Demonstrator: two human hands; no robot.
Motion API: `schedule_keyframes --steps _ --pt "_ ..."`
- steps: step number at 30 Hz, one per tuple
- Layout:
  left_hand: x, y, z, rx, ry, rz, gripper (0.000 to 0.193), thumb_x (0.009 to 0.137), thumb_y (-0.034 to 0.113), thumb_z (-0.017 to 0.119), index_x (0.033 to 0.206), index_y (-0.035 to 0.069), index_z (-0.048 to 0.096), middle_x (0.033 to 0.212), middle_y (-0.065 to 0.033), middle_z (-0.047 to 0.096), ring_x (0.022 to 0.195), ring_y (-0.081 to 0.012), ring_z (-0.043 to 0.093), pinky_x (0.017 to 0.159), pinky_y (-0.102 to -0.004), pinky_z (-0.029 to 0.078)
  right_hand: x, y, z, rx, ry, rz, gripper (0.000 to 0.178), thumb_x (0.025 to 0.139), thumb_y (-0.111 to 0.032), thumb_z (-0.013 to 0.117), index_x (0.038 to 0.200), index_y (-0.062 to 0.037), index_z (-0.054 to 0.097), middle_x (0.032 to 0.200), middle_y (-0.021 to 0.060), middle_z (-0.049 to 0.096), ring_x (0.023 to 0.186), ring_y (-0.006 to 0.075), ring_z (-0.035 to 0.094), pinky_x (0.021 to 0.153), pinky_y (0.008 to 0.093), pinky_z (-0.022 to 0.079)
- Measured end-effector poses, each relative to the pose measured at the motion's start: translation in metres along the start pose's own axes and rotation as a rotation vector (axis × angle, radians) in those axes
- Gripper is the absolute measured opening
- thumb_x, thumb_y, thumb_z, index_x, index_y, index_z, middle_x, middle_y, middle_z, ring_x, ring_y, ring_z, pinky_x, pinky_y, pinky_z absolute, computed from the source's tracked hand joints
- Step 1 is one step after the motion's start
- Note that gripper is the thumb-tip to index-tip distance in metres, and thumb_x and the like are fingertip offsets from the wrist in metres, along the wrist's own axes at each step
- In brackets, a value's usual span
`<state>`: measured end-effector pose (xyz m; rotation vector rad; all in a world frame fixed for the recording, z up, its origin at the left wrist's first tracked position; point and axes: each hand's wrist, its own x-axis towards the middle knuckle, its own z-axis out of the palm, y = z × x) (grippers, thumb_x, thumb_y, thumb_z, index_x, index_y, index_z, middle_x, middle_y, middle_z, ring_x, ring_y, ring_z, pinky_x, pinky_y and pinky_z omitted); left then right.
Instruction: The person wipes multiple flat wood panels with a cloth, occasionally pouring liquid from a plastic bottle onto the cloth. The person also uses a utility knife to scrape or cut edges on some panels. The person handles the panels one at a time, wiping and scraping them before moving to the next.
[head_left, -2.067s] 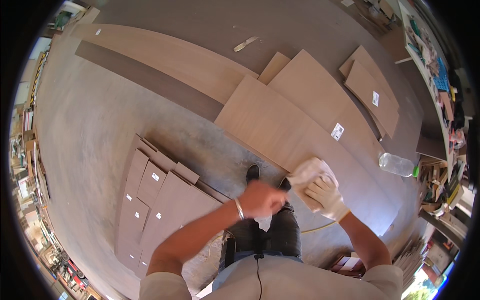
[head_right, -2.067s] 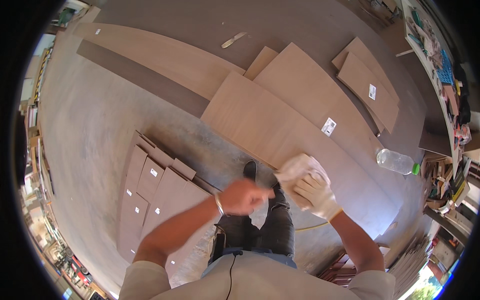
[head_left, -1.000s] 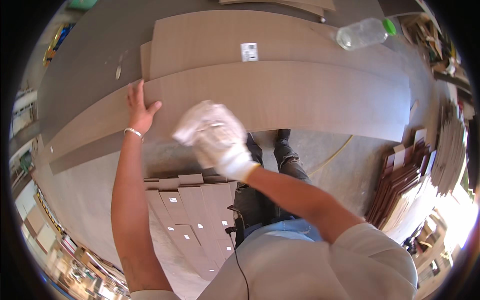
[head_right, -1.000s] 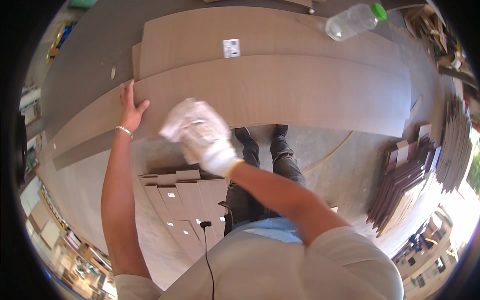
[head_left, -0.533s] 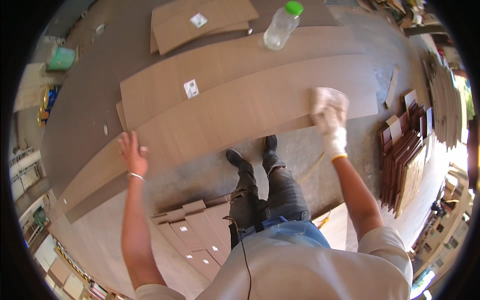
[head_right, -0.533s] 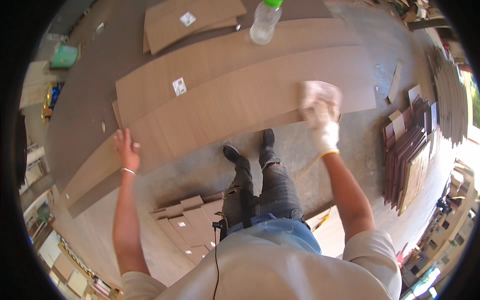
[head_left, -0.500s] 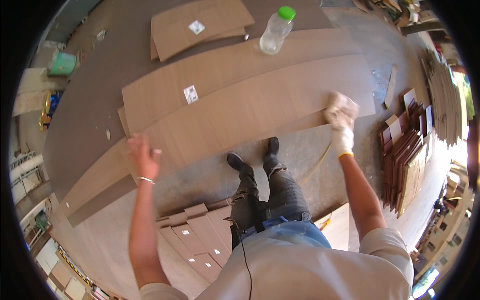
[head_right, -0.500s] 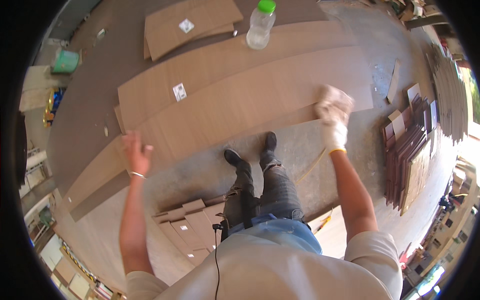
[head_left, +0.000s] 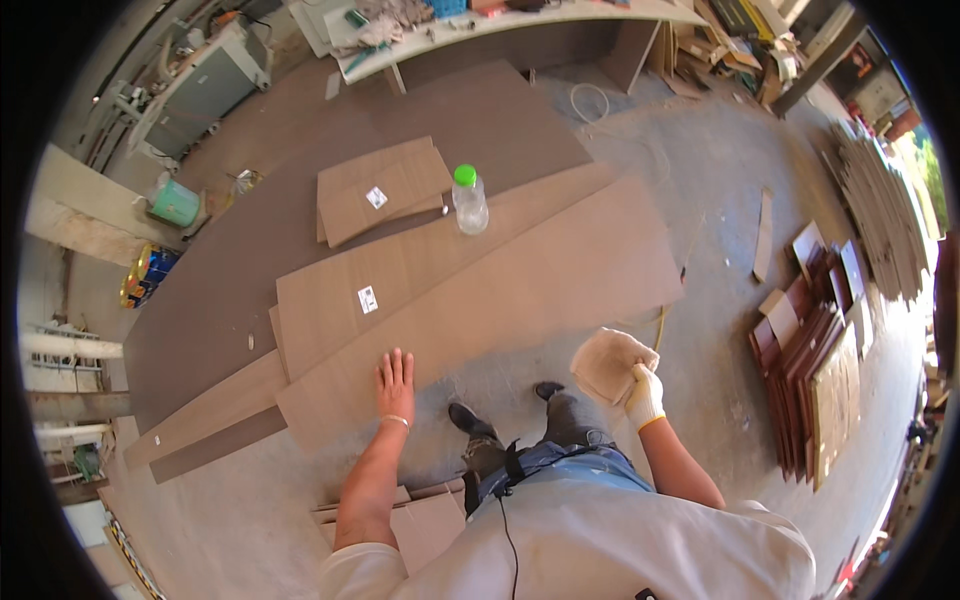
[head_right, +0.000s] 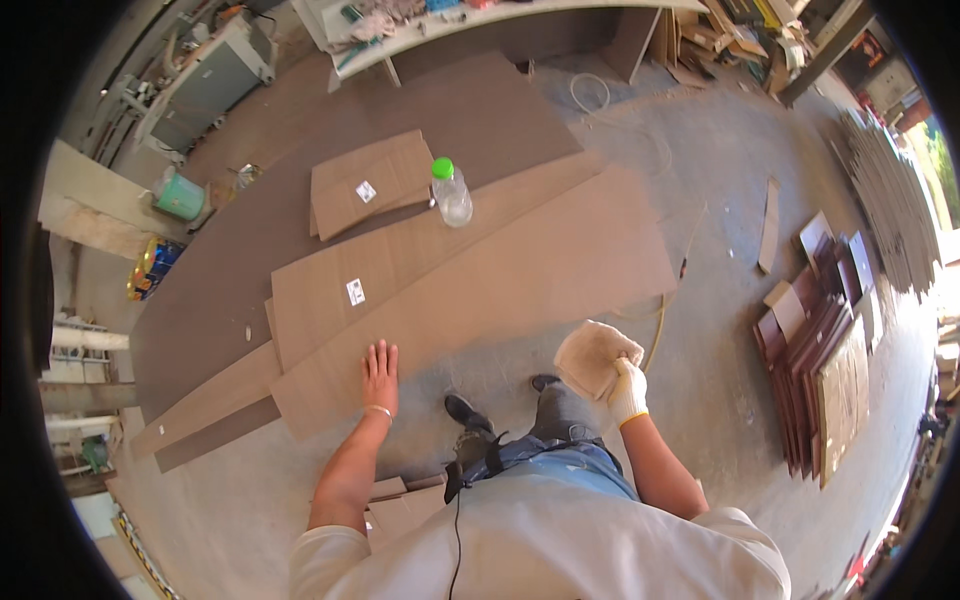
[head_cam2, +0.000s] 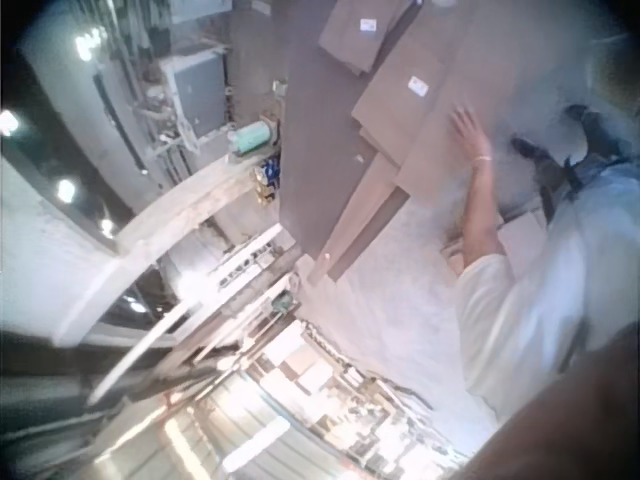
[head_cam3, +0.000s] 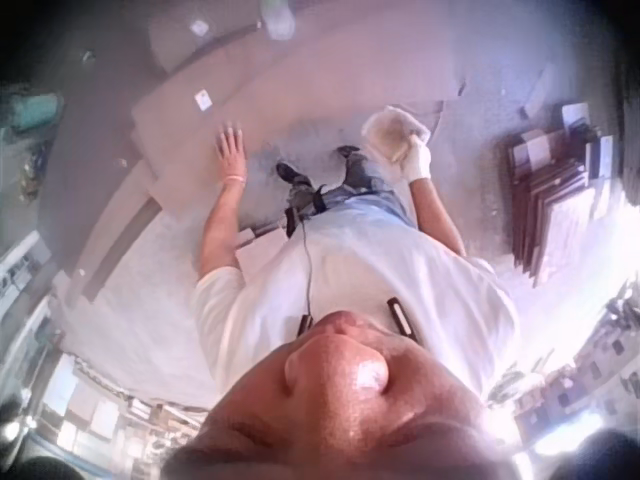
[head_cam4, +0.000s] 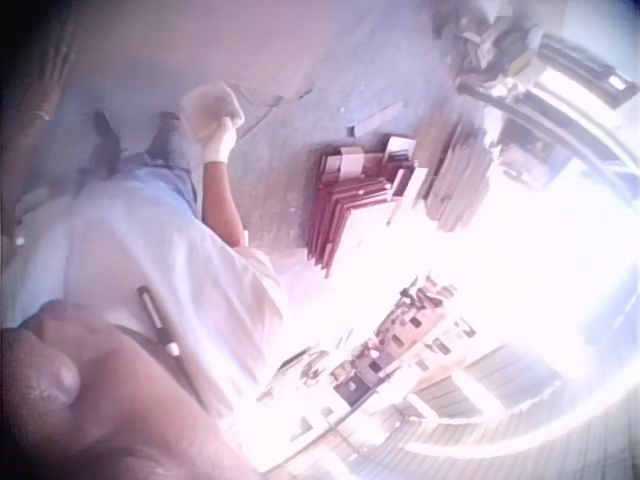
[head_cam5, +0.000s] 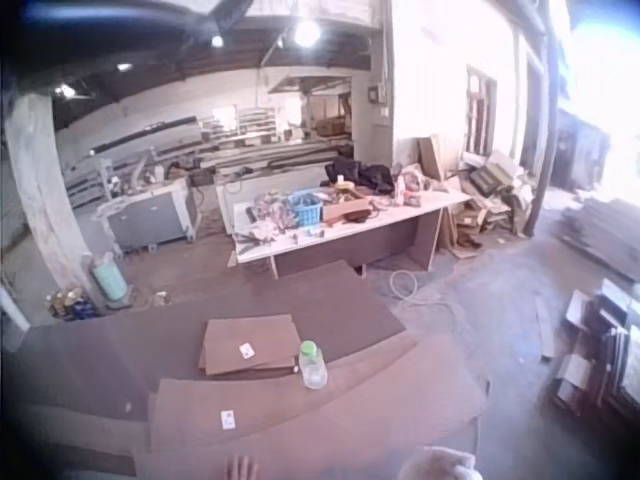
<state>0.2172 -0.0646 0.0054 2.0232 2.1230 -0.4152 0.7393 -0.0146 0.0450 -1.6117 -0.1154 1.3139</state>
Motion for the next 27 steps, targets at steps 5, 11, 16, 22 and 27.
schedule_keyframes --steps 5,11,16,22,27 --pt "-0.075 0.062 0.016 -0.085 0.078 -0.136 0.072 0.100 0.004 0.051 0.168 0.013 0.028 0.177 -0.0102 0.024 0.162 -0.0368 0.022 0.131 -0.0550 0.019 0.072 -0.093 -0.001 0.066 -0.242 -0.016 0.051 0.095 -0.010 0.059 0.145 0.0019 0.053 0.134 0.0148 0.063 0.122 0.0305 0.065 0.106 0.0449 0.056" --pt "-0.161 0.160 -0.045 -0.345 0.031 -0.259 0.080 0.085 -0.004 0.058 0.161 0.010 0.040 0.169 -0.0138 0.041 0.157 -0.0351 0.037 0.127 -0.0509 0.031 0.058 -0.154 0.118 0.151 -0.613 0.106 0.062 0.100 -0.012 0.057 0.159 -0.0050 0.041 0.152 0.0109 0.051 0.139 0.0297 0.053 0.116 0.0452 0.048" --pt "-0.206 0.237 -0.083 -0.514 0.197 -0.490 0.055 0.082 0.002 0.063 0.137 0.009 0.060 0.146 -0.0142 0.063 0.137 -0.0346 0.058 0.113 -0.0491 0.047 0.015 -0.114 0.263 -0.037 -0.999 0.360 0.059 0.103 -0.021 0.061 0.157 -0.0054 0.043 0.152 0.0131 0.052 0.140 0.0281 0.052 0.117 0.0457 0.045" --pt "-0.235 0.300 -0.075 -0.512 0.412 -0.742 0.030 0.083 0.012 0.067 0.112 0.011 0.068 0.109 -0.0094 0.072 0.110 -0.0297 0.069 0.092 -0.0440 0.054 0.030 -0.132 0.259 -1.769 -1.971 -1.862 0.082 0.083 -0.035 0.083 0.151 -0.0013 0.053 0.138 0.0241 0.067 0.134 0.0367 0.060 0.128 0.0494 0.029" --pt "-0.248 0.336 -0.058 -0.516 0.408 -0.838 0.025 0.083 0.015 0.067 0.108 0.015 0.069 0.104 -0.0038 0.071 0.108 -0.0214 0.068 0.092 -0.0392 0.049 0.012 -0.169 0.276 -2.151 -1.665 -1.786 0.042 0.076 -0.016 0.080 0.117 -0.0097 0.076 0.114 0.0159 0.076 0.109 0.0395 0.070 0.098 0.0487 0.055"
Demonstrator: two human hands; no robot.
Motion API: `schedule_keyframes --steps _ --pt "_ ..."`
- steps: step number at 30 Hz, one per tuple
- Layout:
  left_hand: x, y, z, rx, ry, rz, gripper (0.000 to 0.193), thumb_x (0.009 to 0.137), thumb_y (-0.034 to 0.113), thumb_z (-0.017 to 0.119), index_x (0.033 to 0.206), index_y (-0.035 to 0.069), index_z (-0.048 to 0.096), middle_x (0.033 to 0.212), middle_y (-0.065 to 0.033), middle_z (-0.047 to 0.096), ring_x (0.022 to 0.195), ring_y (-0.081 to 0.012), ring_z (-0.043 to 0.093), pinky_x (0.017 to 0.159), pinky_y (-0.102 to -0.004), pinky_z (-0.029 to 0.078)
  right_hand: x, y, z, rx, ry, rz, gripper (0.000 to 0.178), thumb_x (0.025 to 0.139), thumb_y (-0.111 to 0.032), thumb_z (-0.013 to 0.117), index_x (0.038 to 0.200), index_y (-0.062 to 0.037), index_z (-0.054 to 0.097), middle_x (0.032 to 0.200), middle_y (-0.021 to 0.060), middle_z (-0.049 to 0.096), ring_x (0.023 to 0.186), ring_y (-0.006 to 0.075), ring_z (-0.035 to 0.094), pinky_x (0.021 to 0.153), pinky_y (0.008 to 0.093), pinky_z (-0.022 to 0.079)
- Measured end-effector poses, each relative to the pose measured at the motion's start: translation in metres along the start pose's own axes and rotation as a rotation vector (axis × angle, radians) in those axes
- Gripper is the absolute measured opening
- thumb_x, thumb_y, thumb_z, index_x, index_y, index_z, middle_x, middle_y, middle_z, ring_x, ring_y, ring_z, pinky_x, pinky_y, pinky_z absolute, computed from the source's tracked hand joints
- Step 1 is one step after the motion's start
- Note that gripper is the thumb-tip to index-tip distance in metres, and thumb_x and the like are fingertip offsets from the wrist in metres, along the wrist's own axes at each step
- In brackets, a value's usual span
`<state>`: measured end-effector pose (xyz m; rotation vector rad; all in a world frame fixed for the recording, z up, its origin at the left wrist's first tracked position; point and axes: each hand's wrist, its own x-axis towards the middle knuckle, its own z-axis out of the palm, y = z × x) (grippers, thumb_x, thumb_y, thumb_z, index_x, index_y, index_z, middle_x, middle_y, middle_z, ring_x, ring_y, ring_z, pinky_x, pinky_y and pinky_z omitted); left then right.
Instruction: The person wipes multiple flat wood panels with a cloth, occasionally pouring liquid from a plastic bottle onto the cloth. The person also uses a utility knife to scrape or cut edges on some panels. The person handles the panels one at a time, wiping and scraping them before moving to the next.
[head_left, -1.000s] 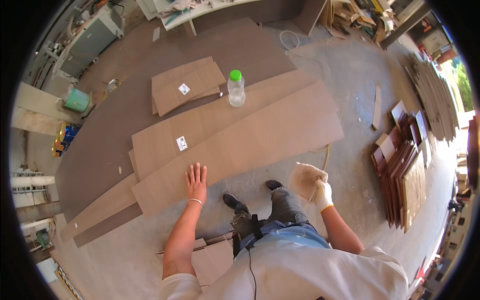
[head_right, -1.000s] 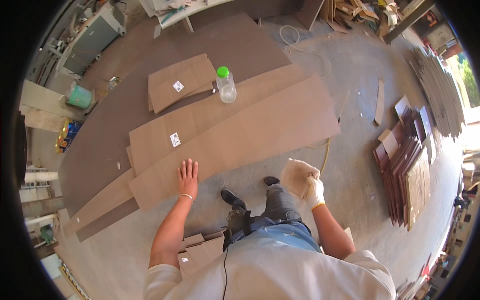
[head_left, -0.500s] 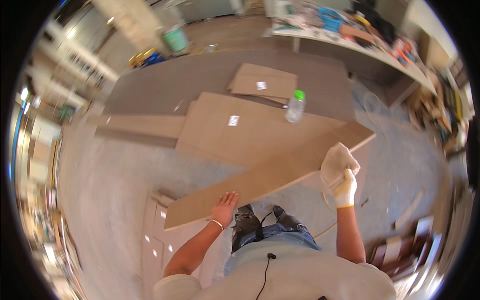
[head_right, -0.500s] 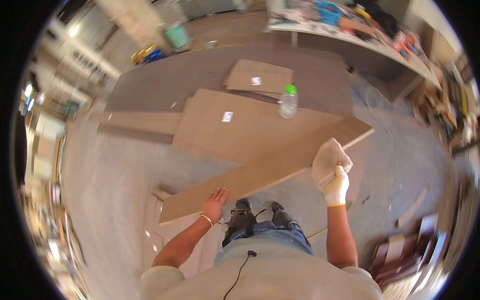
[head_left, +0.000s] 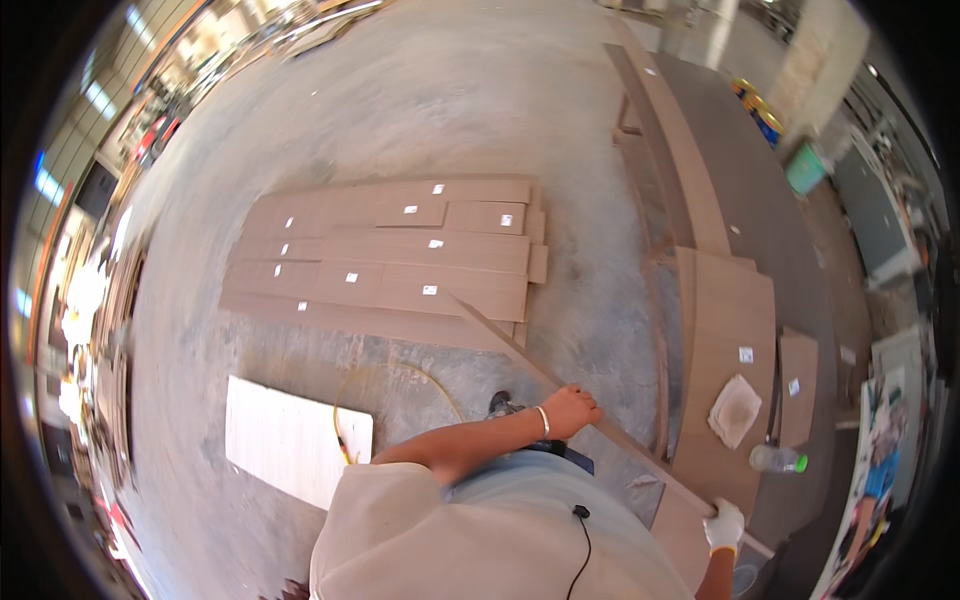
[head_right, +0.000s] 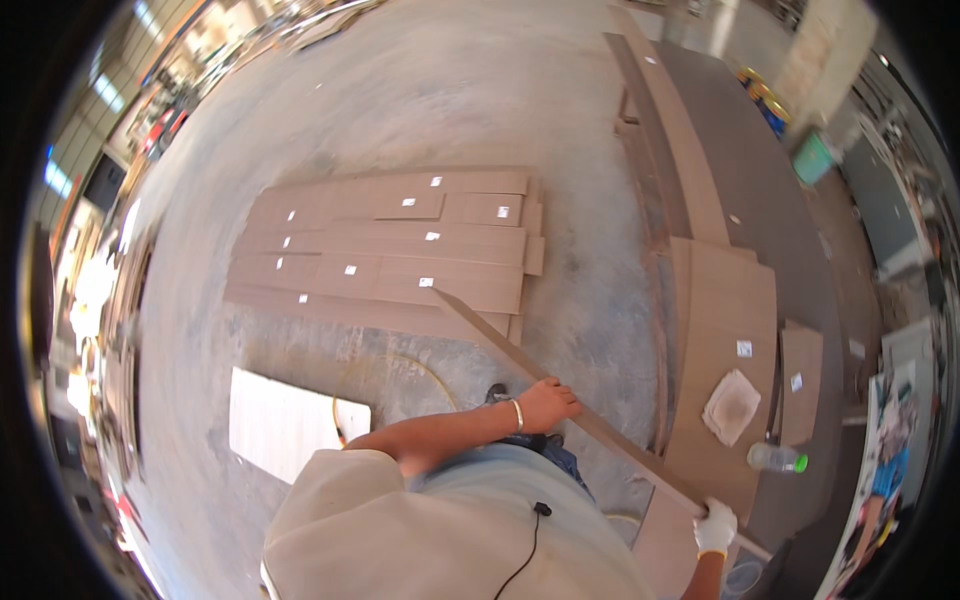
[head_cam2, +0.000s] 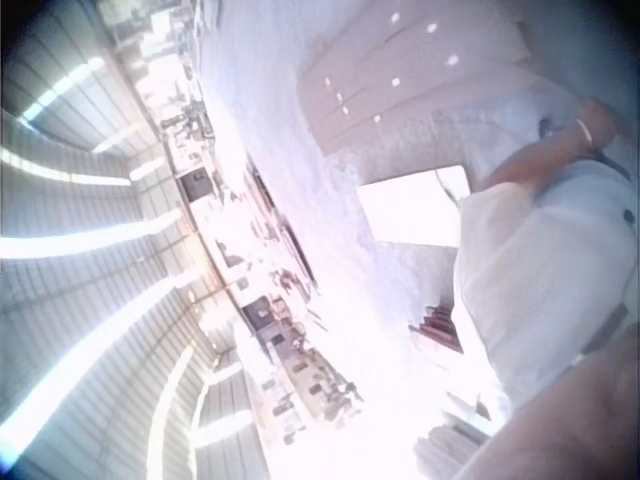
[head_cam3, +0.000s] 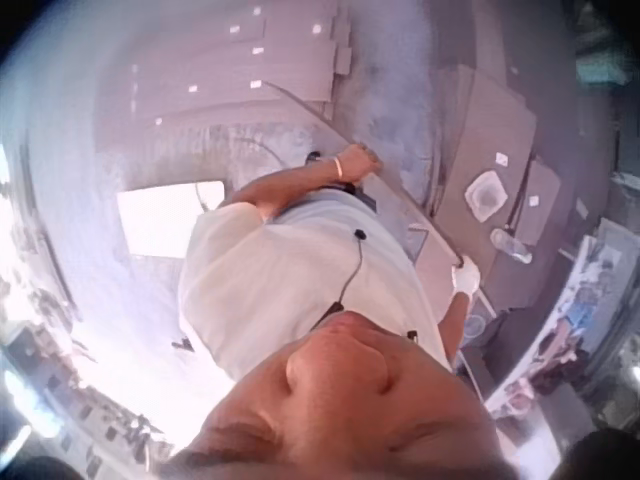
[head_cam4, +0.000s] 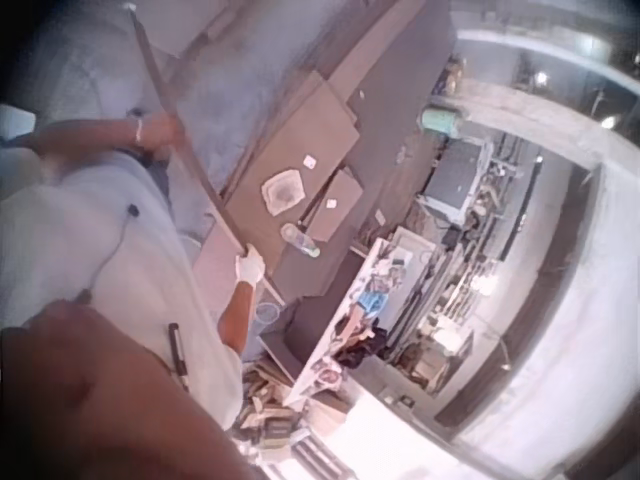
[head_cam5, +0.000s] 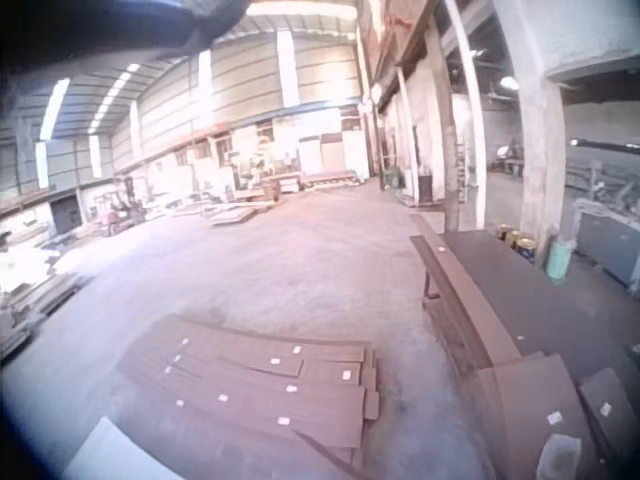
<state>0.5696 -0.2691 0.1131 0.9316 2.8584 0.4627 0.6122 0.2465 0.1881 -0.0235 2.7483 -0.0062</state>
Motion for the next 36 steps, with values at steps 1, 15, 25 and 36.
schedule_keyframes --steps 1,15,25,36 --pt "0.001 -0.006 -0.004 0.013 0.011 -0.009 0.024 0.084 0.014 0.067 0.108 0.015 0.070 0.104 -0.0032 0.071 0.107 -0.0209 0.068 0.093 -0.0393 0.048 0.002 0.033 0.008 0.008 0.054 0.004 0.032 0.076 -0.015 0.079 0.107 -0.0081 0.079 0.101 0.0184 0.077 0.097 0.0421 0.072 0.091 0.0507 0.058" --pt "-0.185 -0.313 0.032 -0.124 -0.253 -0.558 0.018 0.090 0.019 0.066 0.106 0.017 0.074 0.109 -0.0094 0.077 0.113 -0.0277 0.072 0.101 -0.0485 0.048 0.093 -0.253 0.006 0.057 0.008 -0.255 0.030 0.074 -0.029 0.085 0.087 -0.0065 0.071 0.081 0.0213 0.072 0.081 0.0442 0.071 0.075 0.0536 0.055" --pt "-0.404 -0.641 0.099 -0.018 -0.406 -0.923 0.019 0.097 0.022 0.061 0.109 0.018 0.075 0.108 -0.0096 0.078 0.112 -0.0309 0.073 0.103 -0.0549 0.051 0.264 -0.626 0.151 -0.019 -0.172 -0.591 0.021 0.087 -0.022 0.071 0.098 -0.0056 0.064 0.097 0.0212 0.071 0.095 0.0467 0.066 0.085 0.0589 0.051" --pt "-0.507 -0.848 0.137 0.130 -0.619 -1.243 0.023 0.104 0.018 0.050 0.116 0.019 0.071 0.111 -0.0106 0.077 0.111 -0.0297 0.073 0.107 -0.0529 0.050 0.494 -0.890 0.303 -0.050 -0.279 -0.813 0.025 0.087 -0.023 0.072 0.107 -0.0096 0.066 0.100 0.0125 0.073 0.101 0.0359 0.068 0.087 0.0504 0.050"
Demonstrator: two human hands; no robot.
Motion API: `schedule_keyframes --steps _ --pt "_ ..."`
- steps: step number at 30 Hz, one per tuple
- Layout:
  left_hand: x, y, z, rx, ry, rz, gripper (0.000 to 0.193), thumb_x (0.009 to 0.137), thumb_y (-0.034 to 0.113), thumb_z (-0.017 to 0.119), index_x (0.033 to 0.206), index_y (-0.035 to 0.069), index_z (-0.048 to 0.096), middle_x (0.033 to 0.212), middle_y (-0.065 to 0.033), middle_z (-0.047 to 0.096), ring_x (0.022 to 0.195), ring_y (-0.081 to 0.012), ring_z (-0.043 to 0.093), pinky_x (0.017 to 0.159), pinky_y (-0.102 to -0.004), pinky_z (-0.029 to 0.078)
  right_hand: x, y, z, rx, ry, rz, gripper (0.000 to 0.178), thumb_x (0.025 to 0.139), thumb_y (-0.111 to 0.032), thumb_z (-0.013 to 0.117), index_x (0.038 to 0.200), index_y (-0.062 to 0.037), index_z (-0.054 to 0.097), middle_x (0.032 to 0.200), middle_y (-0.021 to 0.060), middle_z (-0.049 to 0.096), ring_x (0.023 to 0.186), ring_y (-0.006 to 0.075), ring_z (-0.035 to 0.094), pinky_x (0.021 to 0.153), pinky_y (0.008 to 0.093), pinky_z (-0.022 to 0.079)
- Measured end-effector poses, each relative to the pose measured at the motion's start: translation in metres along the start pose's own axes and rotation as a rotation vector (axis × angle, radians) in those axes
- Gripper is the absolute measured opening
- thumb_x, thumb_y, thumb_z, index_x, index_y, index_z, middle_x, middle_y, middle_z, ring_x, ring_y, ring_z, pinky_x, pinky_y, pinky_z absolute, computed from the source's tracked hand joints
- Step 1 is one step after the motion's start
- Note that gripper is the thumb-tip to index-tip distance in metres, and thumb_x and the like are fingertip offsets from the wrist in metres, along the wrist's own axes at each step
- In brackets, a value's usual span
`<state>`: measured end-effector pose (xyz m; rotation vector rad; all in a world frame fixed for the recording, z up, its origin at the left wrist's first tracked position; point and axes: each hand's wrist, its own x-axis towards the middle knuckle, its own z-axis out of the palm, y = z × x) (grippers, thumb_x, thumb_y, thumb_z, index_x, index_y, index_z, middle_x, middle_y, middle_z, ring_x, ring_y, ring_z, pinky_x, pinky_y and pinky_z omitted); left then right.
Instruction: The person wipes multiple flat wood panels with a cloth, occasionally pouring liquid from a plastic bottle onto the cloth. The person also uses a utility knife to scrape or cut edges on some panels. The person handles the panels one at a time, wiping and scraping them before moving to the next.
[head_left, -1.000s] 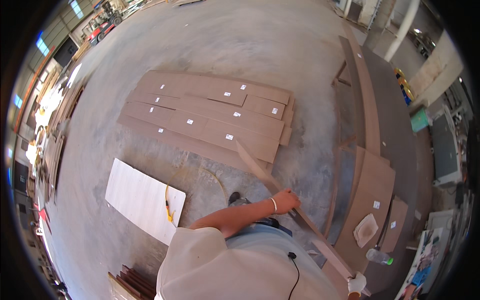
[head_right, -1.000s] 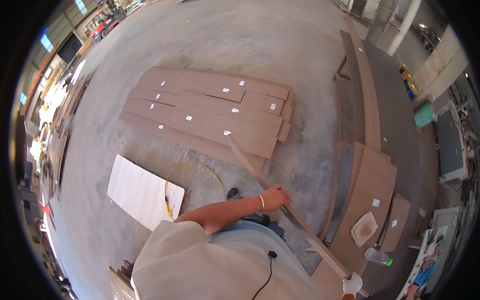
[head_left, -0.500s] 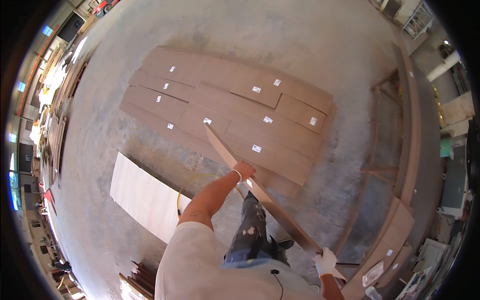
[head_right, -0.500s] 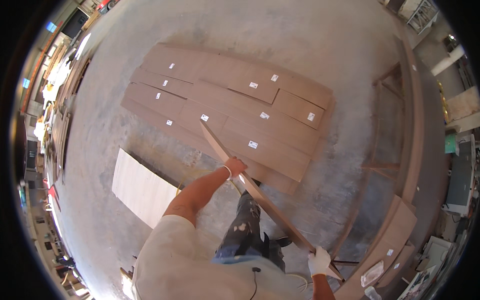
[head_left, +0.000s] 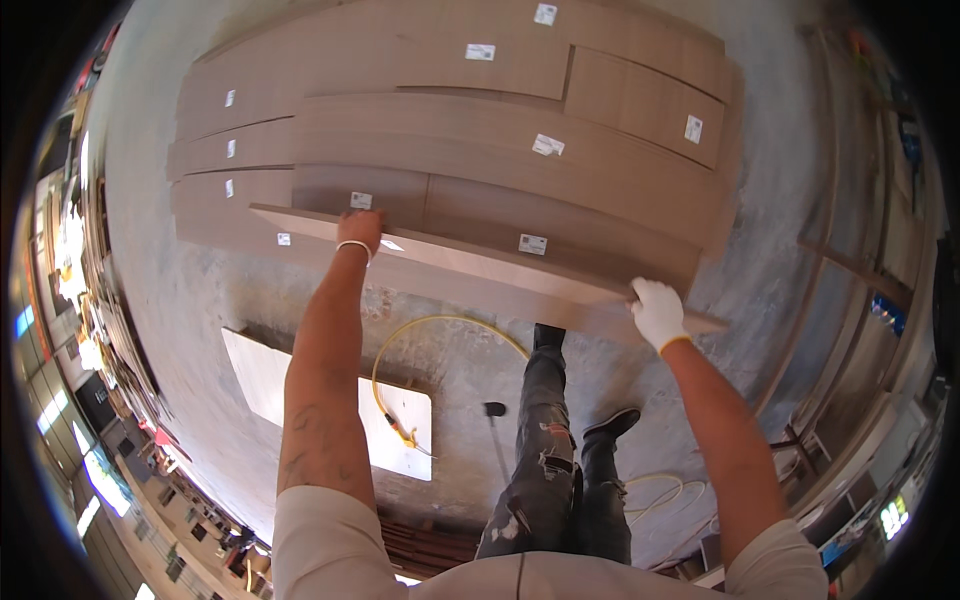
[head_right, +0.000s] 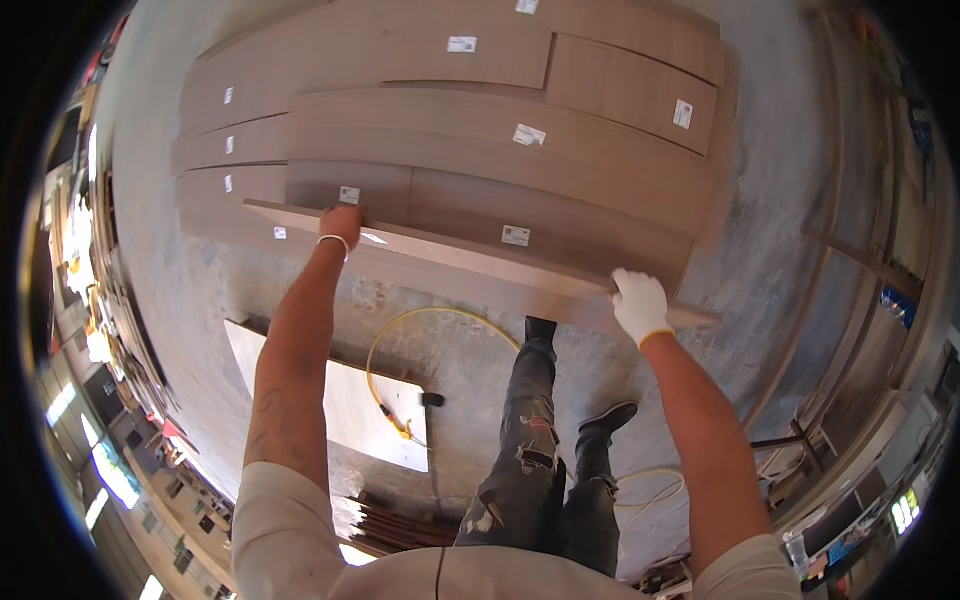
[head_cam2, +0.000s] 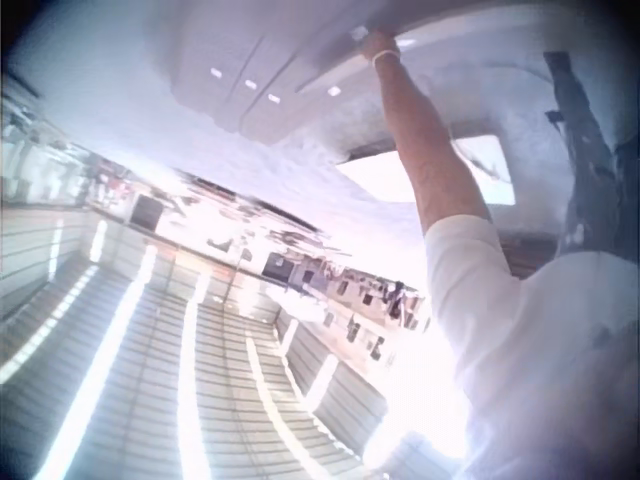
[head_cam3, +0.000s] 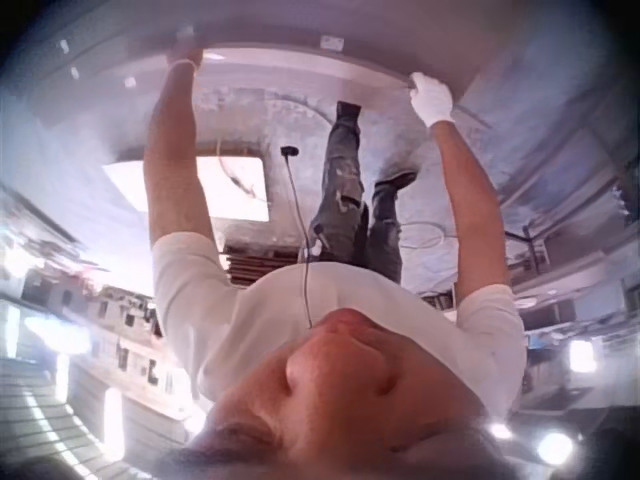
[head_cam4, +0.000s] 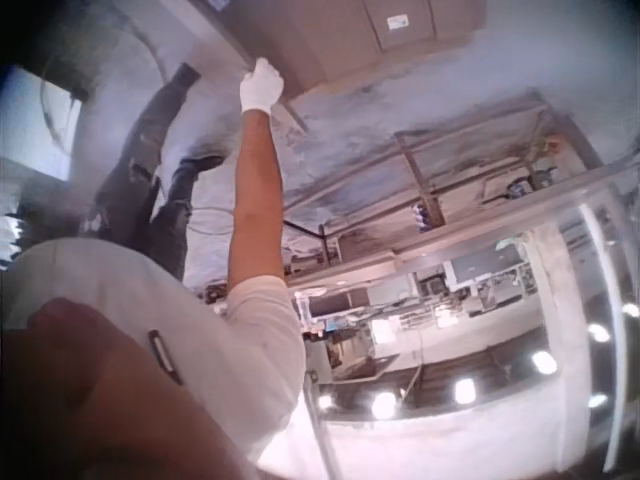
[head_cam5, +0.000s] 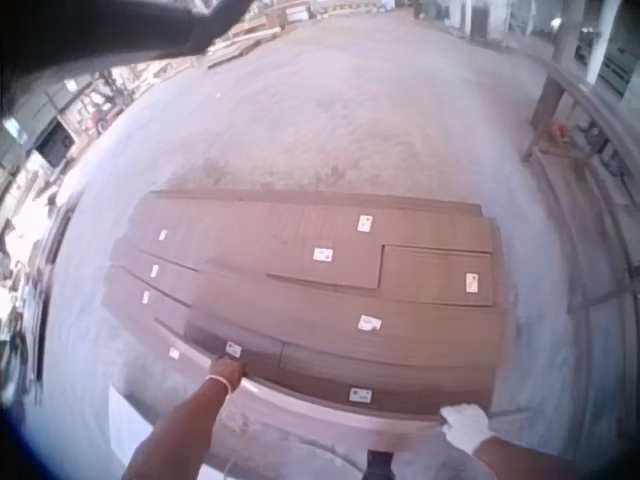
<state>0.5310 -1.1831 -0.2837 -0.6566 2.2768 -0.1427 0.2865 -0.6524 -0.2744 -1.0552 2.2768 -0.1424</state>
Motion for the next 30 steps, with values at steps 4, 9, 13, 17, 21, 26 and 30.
schedule_keyframes --steps 4,9,13,17,21,26,30 --pt "0.052 0.004 -0.005 0.013 0.029 0.032 0.025 0.103 0.015 0.051 0.117 0.019 0.071 0.119 -0.0101 0.075 0.123 -0.0286 0.068 0.110 -0.0533 0.046 0.062 0.029 0.008 0.051 0.035 -0.012 0.026 0.089 -0.026 0.072 0.108 -0.0092 0.069 0.101 0.0128 0.073 0.103 0.0357 0.067 0.088 0.0487 0.047" --pt "0.052 0.023 0.025 -0.146 0.190 -0.151 0.043 0.099 0.009 0.056 0.141 0.017 0.059 0.156 -0.0104 0.053 0.150 -0.0298 0.045 0.120 -0.0571 0.038 0.070 0.017 0.010 0.097 0.438 0.069 0.046 0.084 -0.009 0.076 0.129 -0.0071 0.065 0.129 0.0159 0.066 0.126 0.0387 0.058 0.110 0.0485 0.044" --pt "0.022 0.053 0.094 -0.509 0.082 -0.377 0.063 0.094 0.013 0.063 0.154 0.006 0.046 0.167 -0.0211 0.037 0.152 -0.0385 0.040 0.122 -0.0468 0.040 0.016 0.031 0.046 0.270 0.515 0.724 0.070 0.083 -0.008 0.076 0.149 -0.0077 0.052 0.147 0.0214 0.057 0.137 0.0428 0.051 0.116 0.0524 0.042" --pt "-0.023 0.092 0.170 -1.213 -0.538 -0.689 0.024 0.099 0.016 0.061 0.118 0.003 0.066 0.107 -0.0182 0.072 0.092 -0.0321 0.073 0.080 -0.0493 0.057 -0.032 0.075 0.101 0.734 0.385 1.409 0.084 0.086 -0.012 0.067 0.162 -0.0096 0.030 0.148 0.0234 0.055 0.132 0.0419 0.056 0.108 0.0515 0.047" --pt "-0.036 0.221 0.132 -1.896 -0.531 -0.657 0.027 0.103 0.017 0.059 0.123 -0.001 0.062 0.111 -0.0182 0.071 0.101 -0.0349 0.072 0.086 -0.0488 0.062 -0.058 0.136 0.124 1.531 0.305 1.311 0.093 0.085 -0.011 0.066 0.166 -0.0125 0.021 0.133 0.0161 0.061 0.105 0.0326 0.065 0.082 0.0433 0.054" --pt "-0.032 0.222 0.137 -2.063 -0.396 -0.571 0.040 0.107 0.007 0.048 0.146 -0.002 0.046 0.138 -0.0211 0.063 0.133 -0.0378 0.061 0.107 -0.0507 0.056 -0.039 0.123 0.108 1.455 0.258 1.098 0.089 0.082 -0.015 0.068 0.163 -0.0104 0.032 0.131 0.0251 0.067 0.114 0.0383 0.066 0.101 0.0457 0.052" --pt "-0.082 0.240 0.149 -1.703 -0.170 -0.258 0.047 0.111 0.018 0.040 0.157 0.011 0.035 0.160 -0.0119 0.044 0.150 -0.0332 0.041 0.119 -0.0541 0.041 -0.096 0.136 0.082 0.989 -0.125 0.740 0.082 0.085 -0.013 0.065 0.163 -0.0131 0.039 0.145 0.0246 0.063 0.126 0.0371 0.065 0.105 0.0427 0.051"
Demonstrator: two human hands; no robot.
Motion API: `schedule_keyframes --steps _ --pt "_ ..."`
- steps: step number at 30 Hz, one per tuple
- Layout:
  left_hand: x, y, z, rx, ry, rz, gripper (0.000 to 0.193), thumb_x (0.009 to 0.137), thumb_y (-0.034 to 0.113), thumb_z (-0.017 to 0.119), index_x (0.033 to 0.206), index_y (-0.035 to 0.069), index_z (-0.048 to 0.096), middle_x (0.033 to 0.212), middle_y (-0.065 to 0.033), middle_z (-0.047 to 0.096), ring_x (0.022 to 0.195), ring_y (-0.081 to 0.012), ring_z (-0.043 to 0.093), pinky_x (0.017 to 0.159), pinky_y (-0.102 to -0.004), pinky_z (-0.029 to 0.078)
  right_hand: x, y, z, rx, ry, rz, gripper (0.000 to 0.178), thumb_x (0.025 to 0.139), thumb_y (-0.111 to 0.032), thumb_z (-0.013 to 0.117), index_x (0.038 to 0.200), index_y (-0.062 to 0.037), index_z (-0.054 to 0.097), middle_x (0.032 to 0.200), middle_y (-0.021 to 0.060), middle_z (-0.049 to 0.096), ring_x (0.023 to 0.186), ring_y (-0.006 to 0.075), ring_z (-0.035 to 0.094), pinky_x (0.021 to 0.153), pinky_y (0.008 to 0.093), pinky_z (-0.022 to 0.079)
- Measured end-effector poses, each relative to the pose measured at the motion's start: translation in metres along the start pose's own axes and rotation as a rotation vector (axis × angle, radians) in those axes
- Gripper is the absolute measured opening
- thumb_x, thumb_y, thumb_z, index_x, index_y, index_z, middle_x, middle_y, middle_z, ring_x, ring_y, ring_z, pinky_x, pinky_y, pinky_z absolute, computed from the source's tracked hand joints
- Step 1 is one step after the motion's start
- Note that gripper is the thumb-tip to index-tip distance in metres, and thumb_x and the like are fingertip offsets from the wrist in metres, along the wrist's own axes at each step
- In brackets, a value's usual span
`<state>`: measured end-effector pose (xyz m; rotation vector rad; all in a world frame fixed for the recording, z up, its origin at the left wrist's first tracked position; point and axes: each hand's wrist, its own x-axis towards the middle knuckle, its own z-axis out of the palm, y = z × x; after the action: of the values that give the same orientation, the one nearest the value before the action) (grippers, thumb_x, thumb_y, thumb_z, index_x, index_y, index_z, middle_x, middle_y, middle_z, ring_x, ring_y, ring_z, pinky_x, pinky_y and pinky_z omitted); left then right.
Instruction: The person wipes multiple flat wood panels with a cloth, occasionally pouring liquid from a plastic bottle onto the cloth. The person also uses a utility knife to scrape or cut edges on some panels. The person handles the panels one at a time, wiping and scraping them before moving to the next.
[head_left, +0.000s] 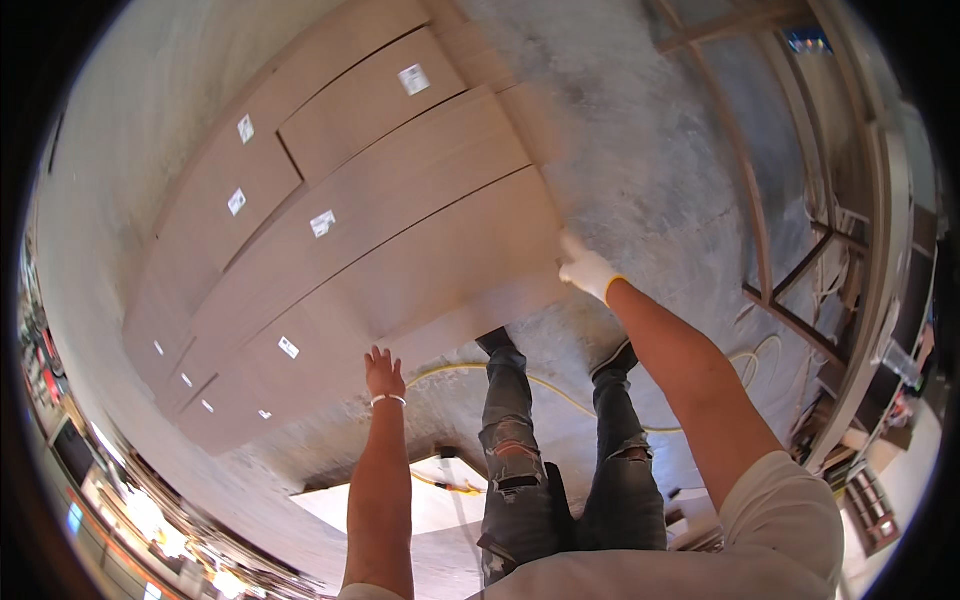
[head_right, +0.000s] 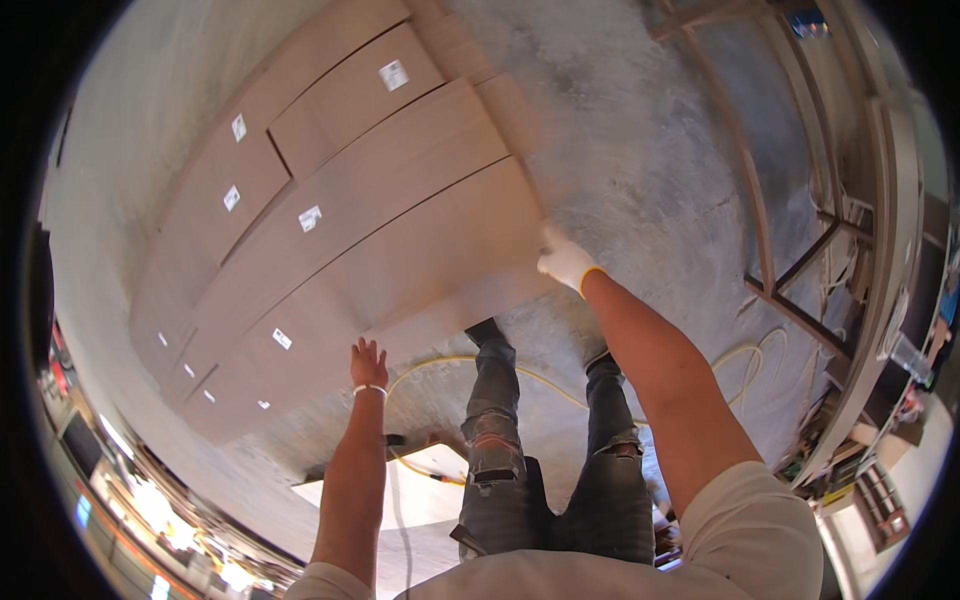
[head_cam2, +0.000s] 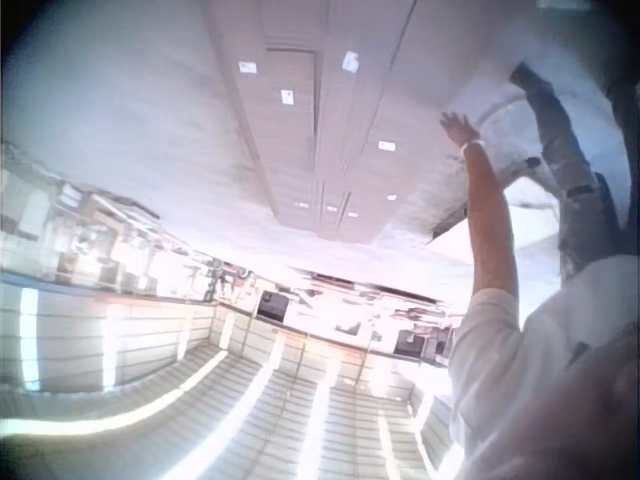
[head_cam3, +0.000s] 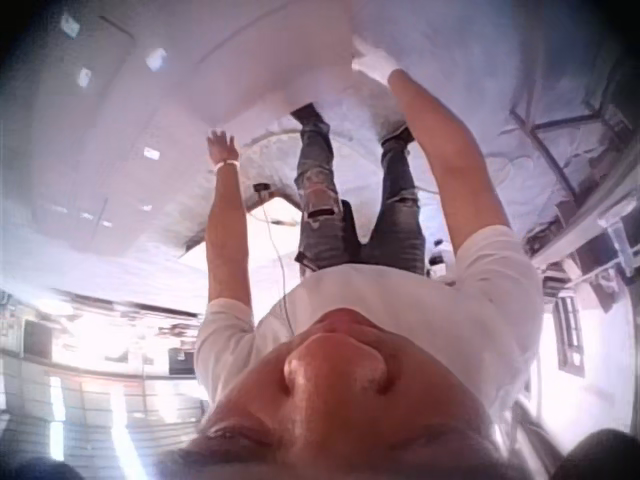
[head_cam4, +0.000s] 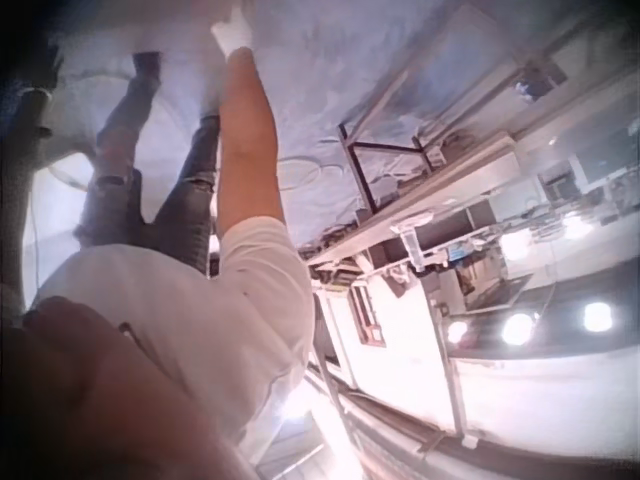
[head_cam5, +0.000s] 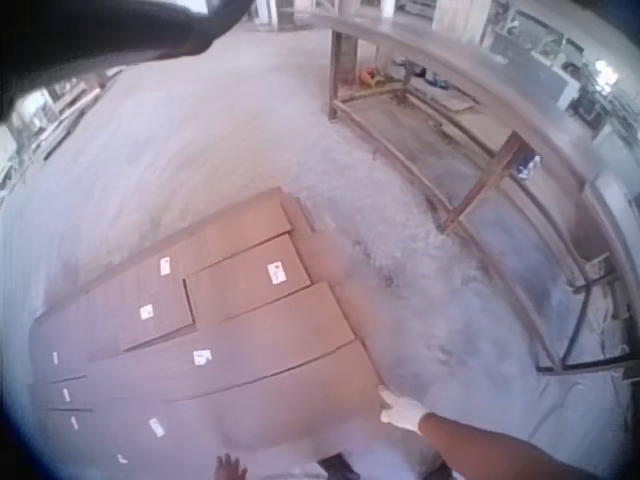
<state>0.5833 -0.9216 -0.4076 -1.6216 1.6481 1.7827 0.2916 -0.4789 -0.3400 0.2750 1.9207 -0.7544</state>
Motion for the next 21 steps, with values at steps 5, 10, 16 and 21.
schedule_keyframes --steps 5,10,16,21 --pt "-0.102 0.011 0.067 -0.140 -0.149 -0.151 0.049 0.114 0.026 0.036 0.162 0.014 0.040 0.166 -0.0077 0.047 0.145 -0.0299 0.052 0.108 -0.0491 0.050 -0.089 0.049 0.010 0.320 -0.015 -0.297 0.074 0.091 -0.004 0.061 0.162 -0.0128 0.045 0.157 0.0170 0.057 0.143 0.0247 0.055 0.116 0.0355 0.045" --pt "-0.246 0.016 0.219 0.254 -0.549 -0.297 0.052 0.103 0.010 0.062 0.153 0.006 0.048 0.133 -0.0153 0.072 0.108 -0.0287 0.074 0.087 -0.0426 0.060 -0.225 0.195 0.101 0.992 -0.037 -0.491 0.050 0.098 -0.016 0.058 0.147 -0.0082 0.061 0.139 0.0113 0.070 0.130 0.0215 0.063 0.109 0.0402 0.049" --pt "-0.402 0.033 0.394 0.594 -0.764 -0.107 0.040 0.102 0.006 0.058 0.142 0.003 0.058 0.123 -0.0171 0.075 0.100 -0.0252 0.076 0.080 -0.0390 0.061 -0.445 0.324 -0.007 0.538 0.234 -0.061 0.054 0.094 -0.031 0.063 0.145 -0.0153 0.065 0.135 0.0119 0.073 0.128 0.0290 0.066 0.110 0.0371 0.048" --pt "-0.508 0.034 0.525 0.859 -1.142 0.406 0.027 0.106 0.009 0.056 0.130 0.000 0.066 0.107 -0.0150 0.078 0.089 -0.0206 0.076 0.076 -0.0329 0.061 -0.581 0.467 -0.125 0.696 0.818 0.163 0.044 0.091 -0.030 0.064 0.130 -0.0117 0.073 0.115 0.0168 0.078 0.111 0.0341 0.074 0.098 0.0420 0.058"
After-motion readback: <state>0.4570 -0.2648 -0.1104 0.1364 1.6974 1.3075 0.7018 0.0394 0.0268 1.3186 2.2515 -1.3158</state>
